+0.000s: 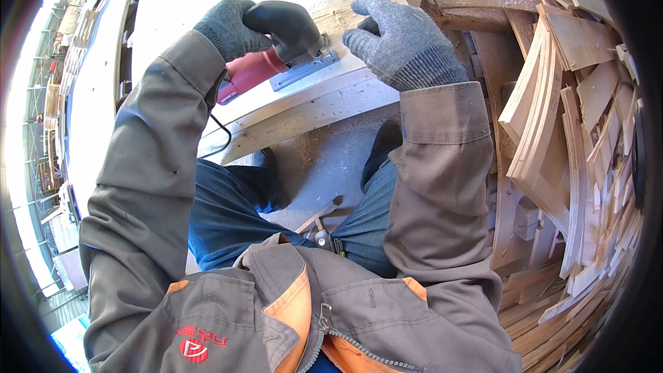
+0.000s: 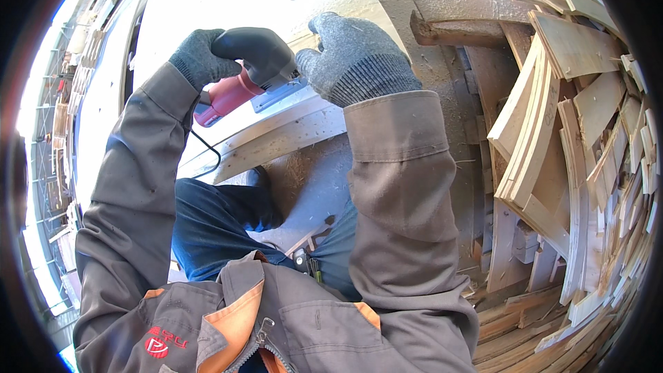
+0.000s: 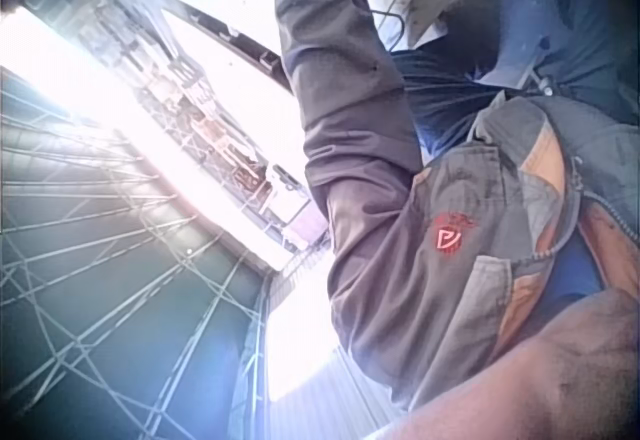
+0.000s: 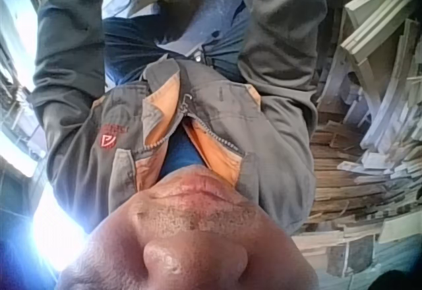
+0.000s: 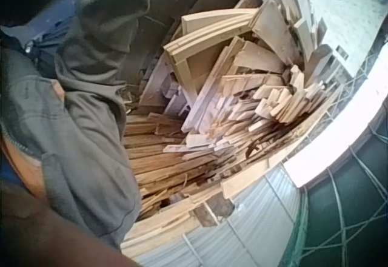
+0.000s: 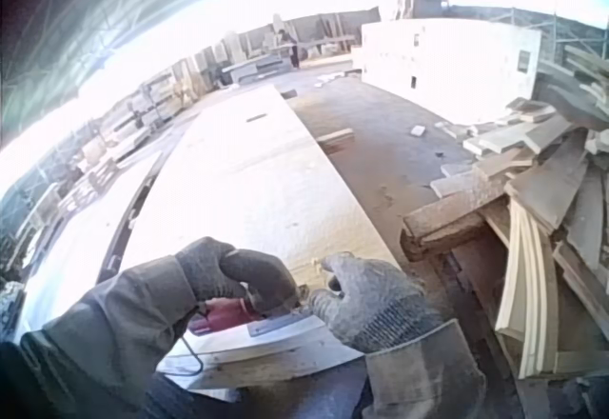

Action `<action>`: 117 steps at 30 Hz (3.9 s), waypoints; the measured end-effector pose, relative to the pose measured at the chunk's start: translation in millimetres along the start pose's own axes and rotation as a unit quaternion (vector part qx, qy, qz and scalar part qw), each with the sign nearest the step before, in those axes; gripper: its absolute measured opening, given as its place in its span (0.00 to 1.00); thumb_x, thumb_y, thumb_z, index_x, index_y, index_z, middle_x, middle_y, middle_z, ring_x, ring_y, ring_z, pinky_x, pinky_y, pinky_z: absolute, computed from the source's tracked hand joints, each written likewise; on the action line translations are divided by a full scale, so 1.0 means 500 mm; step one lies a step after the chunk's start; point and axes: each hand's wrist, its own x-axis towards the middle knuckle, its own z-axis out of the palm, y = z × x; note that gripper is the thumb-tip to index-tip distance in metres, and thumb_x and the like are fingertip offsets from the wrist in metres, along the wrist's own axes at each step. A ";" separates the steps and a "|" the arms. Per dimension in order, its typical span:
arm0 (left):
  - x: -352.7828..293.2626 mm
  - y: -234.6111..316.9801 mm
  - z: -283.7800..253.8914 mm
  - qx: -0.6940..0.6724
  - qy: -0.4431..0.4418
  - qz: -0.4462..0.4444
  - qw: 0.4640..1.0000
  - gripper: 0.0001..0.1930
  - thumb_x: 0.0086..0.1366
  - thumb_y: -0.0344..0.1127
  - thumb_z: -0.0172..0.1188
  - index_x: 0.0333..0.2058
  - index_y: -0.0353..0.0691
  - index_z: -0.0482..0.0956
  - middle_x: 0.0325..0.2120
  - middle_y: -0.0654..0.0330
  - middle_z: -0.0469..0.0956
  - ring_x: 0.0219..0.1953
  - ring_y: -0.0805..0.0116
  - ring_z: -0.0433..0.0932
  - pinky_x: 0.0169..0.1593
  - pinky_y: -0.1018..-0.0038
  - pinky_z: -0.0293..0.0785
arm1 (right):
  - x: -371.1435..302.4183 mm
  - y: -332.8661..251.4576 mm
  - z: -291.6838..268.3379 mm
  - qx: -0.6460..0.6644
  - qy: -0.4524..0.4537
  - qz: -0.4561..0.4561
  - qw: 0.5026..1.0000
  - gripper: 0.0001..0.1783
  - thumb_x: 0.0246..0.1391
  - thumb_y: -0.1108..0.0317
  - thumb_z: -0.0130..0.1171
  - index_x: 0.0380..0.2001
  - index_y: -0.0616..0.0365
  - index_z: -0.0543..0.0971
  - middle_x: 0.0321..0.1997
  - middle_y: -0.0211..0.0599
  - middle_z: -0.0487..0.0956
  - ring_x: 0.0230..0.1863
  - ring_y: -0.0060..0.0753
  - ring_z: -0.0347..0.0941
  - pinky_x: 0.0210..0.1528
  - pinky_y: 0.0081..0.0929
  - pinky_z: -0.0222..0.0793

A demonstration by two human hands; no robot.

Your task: The person uses a jigsaw to cut a rectangular hole in a large wooden board. They guide the tool along the marked lines, creating sawdust as they cut through the wood.

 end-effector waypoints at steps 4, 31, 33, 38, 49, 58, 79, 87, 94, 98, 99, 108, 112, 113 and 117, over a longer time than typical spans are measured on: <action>0.002 0.005 0.004 -0.010 0.003 0.009 1.000 0.19 0.48 0.28 0.76 0.42 0.35 0.86 0.31 0.58 0.86 0.33 0.69 0.82 0.41 0.69 0.81 | -0.003 -0.002 -0.005 0.012 -0.002 0.006 1.000 0.31 0.59 0.52 0.64 0.60 0.58 0.77 0.52 0.51 0.83 0.55 0.47 0.81 0.60 0.42 0.76; 0.011 0.030 0.005 -0.008 -0.002 -0.014 1.000 0.20 0.49 0.29 0.76 0.43 0.35 0.85 0.30 0.59 0.85 0.31 0.72 0.81 0.38 0.71 0.80 | -0.025 0.032 -0.036 0.017 0.072 -0.001 0.997 0.29 0.59 0.50 0.63 0.58 0.58 0.78 0.47 0.47 0.86 0.50 0.45 0.84 0.57 0.44 0.78; 0.014 0.032 0.006 -0.008 -0.003 -0.011 1.000 0.20 0.49 0.29 0.77 0.43 0.35 0.85 0.31 0.59 0.85 0.32 0.71 0.81 0.39 0.71 0.80 | -0.026 0.033 -0.036 0.014 0.068 0.002 0.998 0.29 0.59 0.50 0.63 0.58 0.57 0.78 0.47 0.47 0.86 0.50 0.45 0.84 0.57 0.44 0.78; 0.015 0.033 0.005 -0.005 -0.006 -0.004 1.000 0.21 0.49 0.29 0.77 0.44 0.35 0.85 0.32 0.58 0.86 0.34 0.70 0.82 0.42 0.70 0.80 | -0.022 0.035 -0.033 0.023 0.060 0.001 0.998 0.30 0.60 0.50 0.63 0.59 0.57 0.78 0.49 0.47 0.85 0.51 0.45 0.83 0.57 0.45 0.78; 0.020 0.041 0.007 0.004 -0.009 -0.011 1.000 0.21 0.50 0.30 0.77 0.44 0.35 0.85 0.34 0.57 0.86 0.36 0.68 0.83 0.45 0.68 0.81 | -0.028 0.025 -0.037 0.013 0.061 0.009 0.998 0.30 0.60 0.50 0.63 0.60 0.57 0.77 0.50 0.48 0.85 0.52 0.45 0.83 0.58 0.45 0.78; 0.028 0.052 0.010 -0.011 -0.025 -0.003 1.000 0.20 0.50 0.30 0.77 0.44 0.35 0.85 0.34 0.57 0.86 0.35 0.67 0.83 0.45 0.68 0.81 | -0.025 0.032 -0.032 0.019 0.059 0.001 0.998 0.31 0.61 0.50 0.63 0.61 0.58 0.76 0.51 0.49 0.84 0.53 0.46 0.83 0.58 0.46 0.78; 0.031 0.058 0.016 -0.001 -0.008 -0.023 1.000 0.20 0.50 0.30 0.78 0.43 0.36 0.85 0.33 0.55 0.86 0.35 0.64 0.84 0.45 0.66 0.82 | -0.018 0.031 -0.027 0.030 0.050 0.003 0.998 0.32 0.60 0.49 0.63 0.61 0.57 0.76 0.52 0.51 0.84 0.54 0.48 0.82 0.59 0.47 0.77; 0.045 0.054 0.016 0.004 -0.031 0.003 1.000 0.20 0.50 0.30 0.78 0.43 0.36 0.85 0.33 0.55 0.86 0.35 0.64 0.84 0.45 0.66 0.82 | -0.015 0.036 -0.025 0.027 0.049 0.000 0.998 0.31 0.60 0.49 0.63 0.61 0.58 0.76 0.52 0.51 0.84 0.53 0.48 0.82 0.58 0.47 0.77; 0.050 0.052 0.014 0.011 -0.033 0.005 0.999 0.20 0.49 0.30 0.78 0.43 0.36 0.86 0.33 0.55 0.86 0.35 0.64 0.84 0.45 0.66 0.82 | -0.015 0.039 -0.023 0.021 0.055 -0.001 0.998 0.31 0.60 0.49 0.64 0.60 0.57 0.77 0.54 0.52 0.83 0.55 0.48 0.81 0.59 0.47 0.77; 0.050 0.054 0.015 0.013 -0.032 0.005 0.999 0.20 0.49 0.29 0.78 0.43 0.36 0.86 0.33 0.54 0.86 0.35 0.64 0.84 0.45 0.67 0.82 | -0.016 0.038 -0.023 0.016 0.059 0.007 0.998 0.32 0.60 0.49 0.64 0.62 0.57 0.76 0.54 0.51 0.82 0.56 0.47 0.81 0.60 0.45 0.76; 0.051 0.053 0.015 0.012 -0.033 0.006 0.999 0.20 0.49 0.29 0.78 0.43 0.36 0.86 0.33 0.54 0.86 0.35 0.64 0.84 0.45 0.67 0.82 | -0.016 0.037 -0.025 0.006 0.055 0.008 0.998 0.34 0.60 0.48 0.64 0.63 0.57 0.74 0.53 0.50 0.83 0.55 0.45 0.81 0.60 0.43 0.76; 0.054 0.054 0.014 0.012 -0.031 0.006 0.999 0.20 0.49 0.29 0.78 0.43 0.36 0.86 0.33 0.54 0.86 0.35 0.64 0.84 0.44 0.67 0.83 | -0.014 0.036 -0.027 0.010 0.040 0.008 0.999 0.35 0.60 0.48 0.65 0.63 0.57 0.73 0.52 0.50 0.83 0.55 0.45 0.81 0.60 0.43 0.76; 0.057 0.054 0.016 0.012 -0.030 0.005 0.999 0.21 0.49 0.29 0.78 0.43 0.36 0.86 0.33 0.54 0.86 0.35 0.64 0.85 0.44 0.67 0.83 | -0.013 0.040 -0.026 0.039 0.041 0.011 0.998 0.32 0.59 0.48 0.64 0.60 0.57 0.77 0.52 0.50 0.83 0.55 0.48 0.81 0.60 0.46 0.76; 0.057 0.053 0.016 0.012 -0.029 0.004 0.999 0.21 0.49 0.29 0.78 0.43 0.36 0.86 0.33 0.54 0.86 0.35 0.64 0.85 0.44 0.67 0.83 | -0.014 0.039 -0.024 0.035 0.045 0.009 0.998 0.32 0.59 0.48 0.64 0.60 0.57 0.77 0.52 0.50 0.83 0.55 0.48 0.81 0.60 0.46 0.76; 0.063 0.050 0.017 0.015 -0.026 0.002 1.000 0.21 0.49 0.29 0.78 0.43 0.36 0.86 0.33 0.54 0.86 0.34 0.64 0.85 0.44 0.67 0.83 | -0.015 0.041 -0.022 0.033 0.063 0.002 0.997 0.32 0.59 0.49 0.64 0.61 0.57 0.77 0.52 0.51 0.83 0.55 0.48 0.81 0.60 0.46 0.76</action>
